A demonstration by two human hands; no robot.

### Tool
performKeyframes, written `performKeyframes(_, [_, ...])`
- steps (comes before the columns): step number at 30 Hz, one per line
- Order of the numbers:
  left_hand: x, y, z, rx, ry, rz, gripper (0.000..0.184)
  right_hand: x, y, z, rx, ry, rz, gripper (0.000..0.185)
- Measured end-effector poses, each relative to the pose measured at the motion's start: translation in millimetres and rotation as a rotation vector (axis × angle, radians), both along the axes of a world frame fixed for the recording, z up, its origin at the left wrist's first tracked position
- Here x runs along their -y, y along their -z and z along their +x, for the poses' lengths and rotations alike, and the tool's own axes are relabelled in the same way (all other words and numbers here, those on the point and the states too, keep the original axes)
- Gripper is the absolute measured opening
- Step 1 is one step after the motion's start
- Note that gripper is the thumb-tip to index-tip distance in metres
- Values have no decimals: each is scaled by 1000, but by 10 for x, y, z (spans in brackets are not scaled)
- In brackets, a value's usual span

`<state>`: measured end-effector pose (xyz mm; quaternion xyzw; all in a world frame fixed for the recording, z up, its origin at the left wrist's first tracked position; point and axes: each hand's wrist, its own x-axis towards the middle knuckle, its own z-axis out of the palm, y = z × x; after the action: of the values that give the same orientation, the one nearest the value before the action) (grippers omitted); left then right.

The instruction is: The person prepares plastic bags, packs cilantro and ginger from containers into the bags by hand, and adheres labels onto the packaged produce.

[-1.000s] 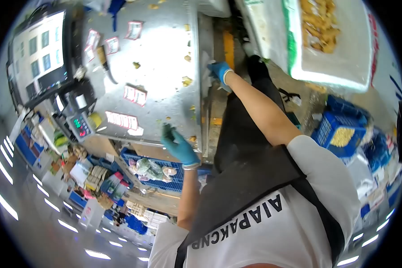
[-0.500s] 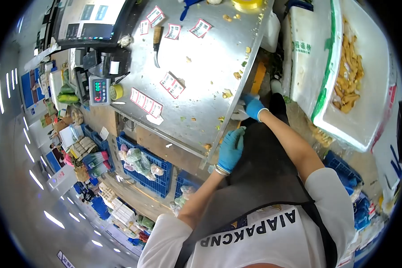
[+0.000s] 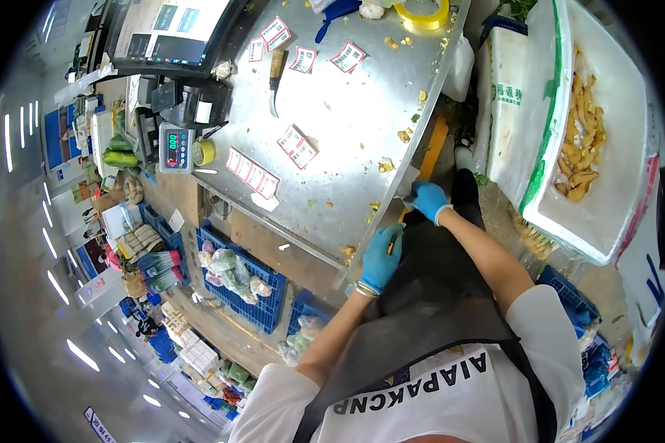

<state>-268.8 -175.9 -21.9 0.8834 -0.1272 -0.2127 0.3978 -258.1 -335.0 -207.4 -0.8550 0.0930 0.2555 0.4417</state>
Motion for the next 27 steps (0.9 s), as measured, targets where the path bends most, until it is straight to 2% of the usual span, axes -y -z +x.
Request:
performKeyframes(1, [-15, 11, -16, 17, 11, 2, 22, 10, -45, -130, 110, 6, 31, 27])
performKeyframes(3, [-59, 89, -38, 13, 37, -3, 19, 6, -112, -314, 68, 62, 236, 28])
performKeyframes(4, [-81, 116, -46, 12, 49, -4, 17, -6, -138, -364, 77, 18, 206, 28])
performKeyframes(6, [-173, 144, 84, 22, 76, 179, 16, 256, 47, -427, 50, -205, 77, 28])
performKeyframes(7, [-251, 95, -98, -48, 115, 260, 16, 416, 54, -922, -40, -303, 18, 29])
performKeyframes(9, [-362, 251, -63, 5, 92, 83, 17, 830, 48, -1384, -117, -152, -107, 33])
performKeyframes(11, [-492, 429, -109, -178, 63, 116, 22, 1188, 7, -1718, -249, -59, -295, 30])
performKeyframes(13, [-449, 427, -110, -159, 76, 150, 22, 1507, 192, -2023, -506, 6, -435, 32])
performKeyframes(15, [-442, 548, -121, -161, 136, 151, 21, 1685, 131, -2305, -674, 103, -504, 34])
performKeyframes(16, [-308, 396, -80, -205, 149, 208, 21, 1673, 89, -2327, -710, 169, -508, 35])
performKeyframes(17, [-257, 421, -84, -224, 137, 135, 22, 1695, 23, -2377, -744, 233, -508, 36])
performKeyframes(18, [-156, 390, -85, -226, 123, 113, 22, 1693, 227, -2659, -693, 320, -569, 32])
performKeyframes(21, [50, 379, -54, -181, 177, 91, 22, 1822, 54, -2897, -998, 714, -411, 28])
performKeyframes(22, [116, 324, -49, -158, 189, 102, 22, 1844, 7, -2907, -977, 701, -363, 26])
performKeyframes(23, [152, 290, -47, -135, 203, 116, 22, 1820, 22, -2943, -829, 670, -305, 26])
performKeyframes(25, [200, 409, -66, -232, 176, 91, 30, 1761, 17, -2845, -520, 595, -189, 27])
performKeyframes(26, [241, 473, -101, -280, 148, 86, 33, 1723, 3, -2805, -465, 611, -122, 29])
performKeyframes(27, [254, 560, -104, -325, 118, 85, 37, 1660, -239, -2641, -409, 624, -50, 31])
